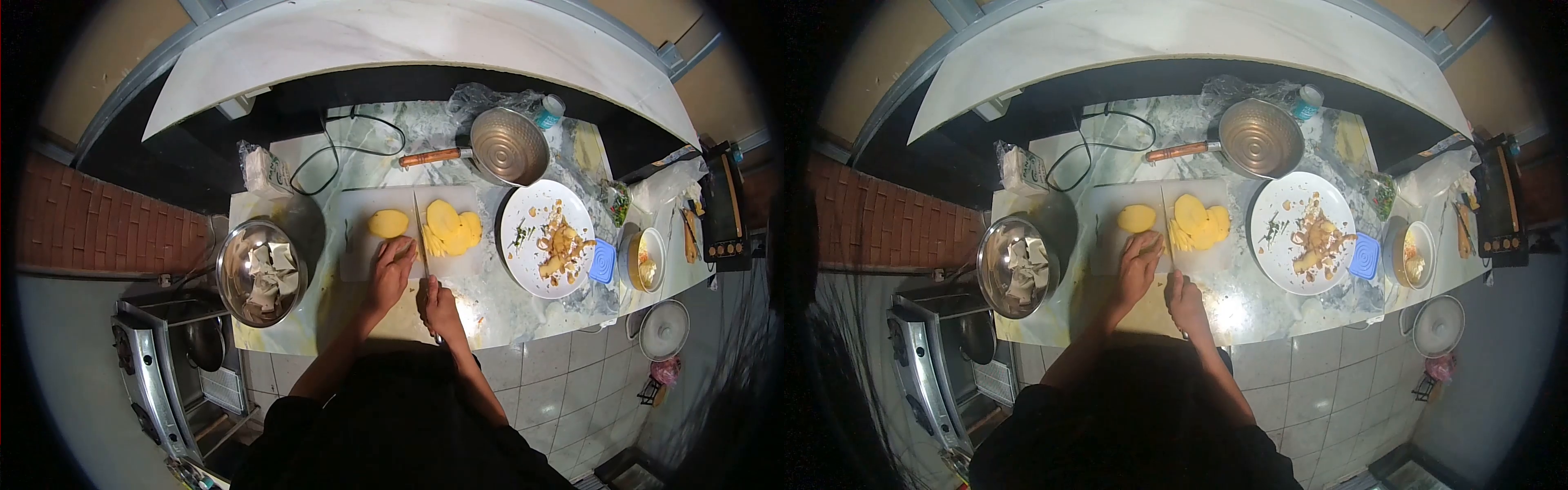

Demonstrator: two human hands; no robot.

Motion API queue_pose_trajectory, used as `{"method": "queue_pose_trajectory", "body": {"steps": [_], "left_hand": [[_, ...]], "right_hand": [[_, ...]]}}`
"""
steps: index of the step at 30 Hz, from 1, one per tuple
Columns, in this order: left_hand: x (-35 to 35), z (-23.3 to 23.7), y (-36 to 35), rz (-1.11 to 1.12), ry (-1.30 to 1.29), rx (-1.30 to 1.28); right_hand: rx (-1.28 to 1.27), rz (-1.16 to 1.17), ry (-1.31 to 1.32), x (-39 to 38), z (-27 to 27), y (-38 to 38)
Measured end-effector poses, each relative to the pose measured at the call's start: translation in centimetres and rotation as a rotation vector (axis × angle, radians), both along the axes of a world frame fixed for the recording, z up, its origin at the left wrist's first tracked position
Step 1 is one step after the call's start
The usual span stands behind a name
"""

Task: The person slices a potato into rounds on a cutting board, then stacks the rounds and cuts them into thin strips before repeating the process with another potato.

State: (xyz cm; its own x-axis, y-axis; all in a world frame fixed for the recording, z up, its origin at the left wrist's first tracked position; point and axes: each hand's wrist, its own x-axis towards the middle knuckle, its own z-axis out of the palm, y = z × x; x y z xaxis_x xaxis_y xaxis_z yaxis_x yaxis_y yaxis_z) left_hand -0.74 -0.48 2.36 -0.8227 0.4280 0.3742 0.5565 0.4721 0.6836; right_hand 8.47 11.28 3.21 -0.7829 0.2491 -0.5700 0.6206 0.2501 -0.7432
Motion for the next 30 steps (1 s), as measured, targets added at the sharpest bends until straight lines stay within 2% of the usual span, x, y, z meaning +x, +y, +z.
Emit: {"method": "queue_pose_trajectory", "body": {"steps": [4,6,10,12,20,24,30], "left_hand": [[0.0,0.2,-0.1,-0.005,0.037,-0.022],[0.0,0.0,0.0,-0.002,0.009,0.007],[0.0,-0.1,-0.1,-0.003,0.010,0.014],[-0.1,-0.1,-0.2,-0.020,0.033,0.006],[-0.1,-0.1,-0.2,-0.030,0.003,-0.021],[0.0,-0.1,-0.1,-0.030,0.008,-0.031],[-0.2,-0.4,-0.2,-0.037,-0.022,0.001]], "right_hand": [[-0.055,-0.002,-0.096,-0.1,1.4,0.1],[0.074,-0.010,0.144,0.1,0.7,-0.2],[0.069,-0.030,0.138,0.2,0.5,-0.7],[0.200,-0.015,0.317,0.2,0.4,-1.0],[0.185,-0.020,0.274,0.1,-0.2,-1.2],[0.274,0.036,0.185,-0.1,1.6,-1.4],[0.259,0.009,0.166,-0.6,1.5,-1.7]]}}
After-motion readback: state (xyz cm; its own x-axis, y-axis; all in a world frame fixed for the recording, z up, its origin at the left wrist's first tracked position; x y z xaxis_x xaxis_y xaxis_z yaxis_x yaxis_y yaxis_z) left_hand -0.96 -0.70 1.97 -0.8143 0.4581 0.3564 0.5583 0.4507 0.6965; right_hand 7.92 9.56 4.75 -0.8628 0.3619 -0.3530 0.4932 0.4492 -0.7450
